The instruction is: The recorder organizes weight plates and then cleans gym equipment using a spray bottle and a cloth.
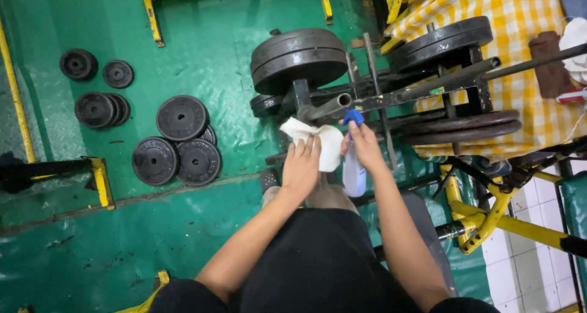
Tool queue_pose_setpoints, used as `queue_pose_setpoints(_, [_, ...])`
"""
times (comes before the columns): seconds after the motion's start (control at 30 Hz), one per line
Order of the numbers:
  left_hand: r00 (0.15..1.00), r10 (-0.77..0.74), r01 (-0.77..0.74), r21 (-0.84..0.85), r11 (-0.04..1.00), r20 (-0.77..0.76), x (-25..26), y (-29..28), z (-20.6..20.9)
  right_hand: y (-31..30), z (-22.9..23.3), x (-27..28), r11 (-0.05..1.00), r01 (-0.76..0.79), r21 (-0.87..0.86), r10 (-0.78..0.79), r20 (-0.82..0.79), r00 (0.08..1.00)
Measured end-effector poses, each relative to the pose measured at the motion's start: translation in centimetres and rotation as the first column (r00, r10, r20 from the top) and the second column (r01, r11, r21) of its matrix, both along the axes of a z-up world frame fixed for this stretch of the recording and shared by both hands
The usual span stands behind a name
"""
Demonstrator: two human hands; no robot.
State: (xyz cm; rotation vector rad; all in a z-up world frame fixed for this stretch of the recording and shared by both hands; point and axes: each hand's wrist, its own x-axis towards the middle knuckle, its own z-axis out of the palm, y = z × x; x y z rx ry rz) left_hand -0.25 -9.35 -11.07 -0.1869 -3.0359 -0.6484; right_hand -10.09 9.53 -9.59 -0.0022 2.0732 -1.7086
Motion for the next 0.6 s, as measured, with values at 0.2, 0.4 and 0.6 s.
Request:
queue_pose_setpoints(0.2, [0.999,0.045,-0.044,0.033,0.999,-0.031,-0.1,0.6,1.3,0.7,-4.2,-2.5,0.998,-0.020,-0.056,0.024,0.074,0.997])
queue_pose_setpoints(0.4, [0.758,0.597,-0.582,0.686,0.436,0.264,-0.8,-1.9,-1.0,-2.4,-0.9,-8.5,0.968,-0.248,0.048,0.246,0.037,0.968])
queue_pose_setpoints(0.6, [0.827,0.526,-0.421,0.839,0.345,0.199,-11.8,-6.1,-4.9,-5.5,-2.4,-12.4,0.898,-0.418,0.139,0.423,-0.002,0.906])
